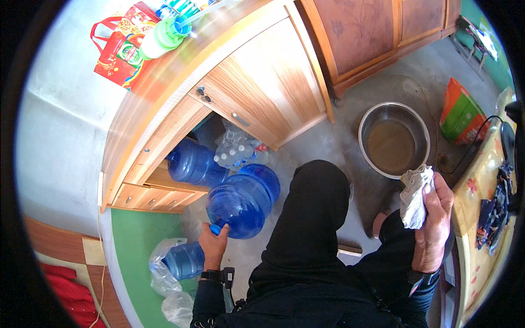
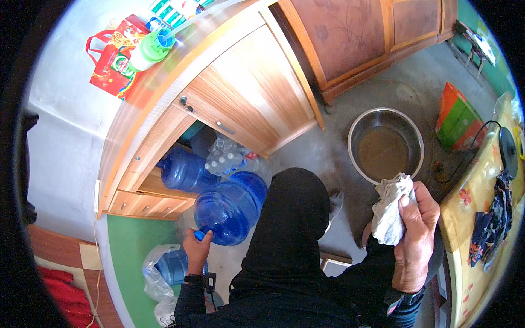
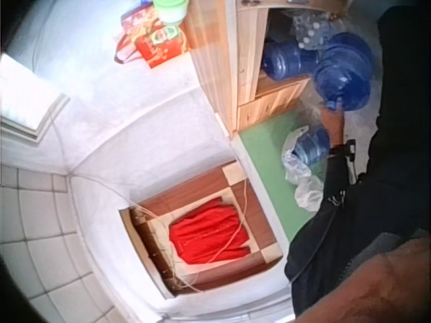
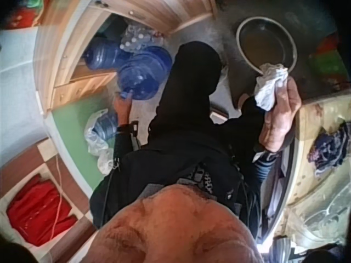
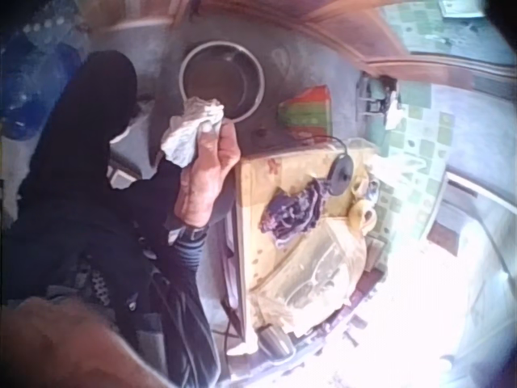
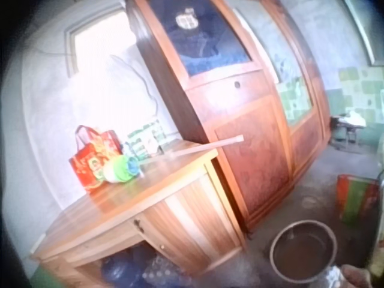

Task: The person sits on the floor and cleans two small cloths by hand. They rub the cloths together, dip them into a metal basin of water, and wring them out. The person then picks up a green and white spray bottle, removes the nozzle, and wipes the bottle with one of the cloths.

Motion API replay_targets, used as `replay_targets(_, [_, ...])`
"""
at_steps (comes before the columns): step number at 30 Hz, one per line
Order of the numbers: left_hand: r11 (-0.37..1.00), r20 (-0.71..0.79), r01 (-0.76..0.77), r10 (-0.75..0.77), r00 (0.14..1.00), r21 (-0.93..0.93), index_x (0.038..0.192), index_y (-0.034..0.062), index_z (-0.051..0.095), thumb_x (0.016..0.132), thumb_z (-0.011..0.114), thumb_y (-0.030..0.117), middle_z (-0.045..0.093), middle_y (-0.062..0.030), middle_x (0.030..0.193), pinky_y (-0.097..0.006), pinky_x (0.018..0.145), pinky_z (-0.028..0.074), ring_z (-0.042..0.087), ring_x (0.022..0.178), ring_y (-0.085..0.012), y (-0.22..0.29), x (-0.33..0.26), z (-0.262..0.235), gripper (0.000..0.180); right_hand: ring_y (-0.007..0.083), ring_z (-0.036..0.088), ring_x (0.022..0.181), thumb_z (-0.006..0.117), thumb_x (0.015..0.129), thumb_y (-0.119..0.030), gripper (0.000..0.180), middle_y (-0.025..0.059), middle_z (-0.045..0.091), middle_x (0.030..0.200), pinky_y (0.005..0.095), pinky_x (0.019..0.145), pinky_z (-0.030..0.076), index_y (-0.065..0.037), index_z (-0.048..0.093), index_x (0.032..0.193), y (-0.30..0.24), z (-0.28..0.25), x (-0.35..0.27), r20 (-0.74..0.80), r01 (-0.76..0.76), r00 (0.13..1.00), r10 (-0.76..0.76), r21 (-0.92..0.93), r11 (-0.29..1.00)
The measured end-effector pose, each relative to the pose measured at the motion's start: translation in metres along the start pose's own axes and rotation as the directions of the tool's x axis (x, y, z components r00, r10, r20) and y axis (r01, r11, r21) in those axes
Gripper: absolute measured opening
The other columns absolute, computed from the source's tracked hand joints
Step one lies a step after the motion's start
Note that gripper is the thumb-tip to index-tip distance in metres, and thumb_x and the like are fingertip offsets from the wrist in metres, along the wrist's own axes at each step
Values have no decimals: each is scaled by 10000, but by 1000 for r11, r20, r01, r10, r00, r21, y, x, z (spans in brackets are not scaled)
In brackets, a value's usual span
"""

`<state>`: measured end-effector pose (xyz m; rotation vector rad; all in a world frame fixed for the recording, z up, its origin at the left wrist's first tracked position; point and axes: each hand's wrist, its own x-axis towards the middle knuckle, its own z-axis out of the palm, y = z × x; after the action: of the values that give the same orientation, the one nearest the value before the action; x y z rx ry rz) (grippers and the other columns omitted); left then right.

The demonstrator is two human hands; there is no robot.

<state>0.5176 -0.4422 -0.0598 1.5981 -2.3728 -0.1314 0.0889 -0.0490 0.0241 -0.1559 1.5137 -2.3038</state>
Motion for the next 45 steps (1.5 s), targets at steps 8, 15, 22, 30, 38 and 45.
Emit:
replay_targets(8, [959, 61, 213, -205, 977, -186, 979, -32, 635, 860, 927, 332, 717, -173, 761, -472, 604, 583, 724, 633, -310, -44, 14, -5, 481, 135, 757, 922, 669, 1090, -199, 355, 87, 792, 1118, 274, 829, 610, 50, 684, 1343, 5, -3, 3, 45, -30, 998, 33, -61, 998])
replay_targets(15, [884, 127, 373, -350, 928, -282, 938, -54, 618, 889, 902, 347, 680, -122, 736, -366, 391, 517, 685, 538, -219, -27, 7, -14, 494, 94, 714, 836, 689, 1095, -204, 273, 66, 775, 1024, 252, 750, 571, 41, 695, 1215, 9, 14, 7, 26, -20, 999, 21, -43, 999])
replay_targets(22, [960, -9, 214, -219, 976, -182, 910, -44, 623, 883, 911, 337, 705, -211, 758, -485, 598, 560, 712, 632, -313, -60, 41, 3, 478, 89, 698, 824, 684, 1103, -217, 281, 55, 759, 1000, 247, 733, 556, 39, 690, 1219, 8, 13, 8, 4, -24, 1000, 24, -80, 996])
replay_targets(30, [960, 63, 78, -64, 996, -268, 890, -12, 612, 869, 902, 274, 642, -144, 725, -442, 665, 517, 607, 684, -250, -118, 126, -3, 407, 84, 691, 827, 667, 1103, -191, 248, 53, 761, 1000, 247, 742, 552, 32, 696, 1208, 11, 17, 9, -15, -33, 999, 31, -121, 992])
replay_targets(38, [981, 131, -77, 101, 986, -177, 940, -4, 601, 889, 865, 256, 589, -115, 696, -402, 634, 490, 565, 659, -201, -76, 163, -17, 375, 86, 697, 837, 653, 1102, -171, 234, 54, 772, 1010, 249, 747, 554, 31, 710, 1205, 20, 28, 15, -10, -32, 999, 31, -183, 983])
replay_targets(45, [964, 234, -181, 225, 946, -194, 972, 3, 596, 872, 872, 234, 612, -139, 718, -427, 657, 501, 611, 672, -264, -45, 167, -29, 373, 97, 713, 817, 646, 1107, -161, 231, 57, 780, 1008, 251, 735, 559, 31, 712, 1218, 28, 38, 22, 57, -38, 997, 47, -161, 986])
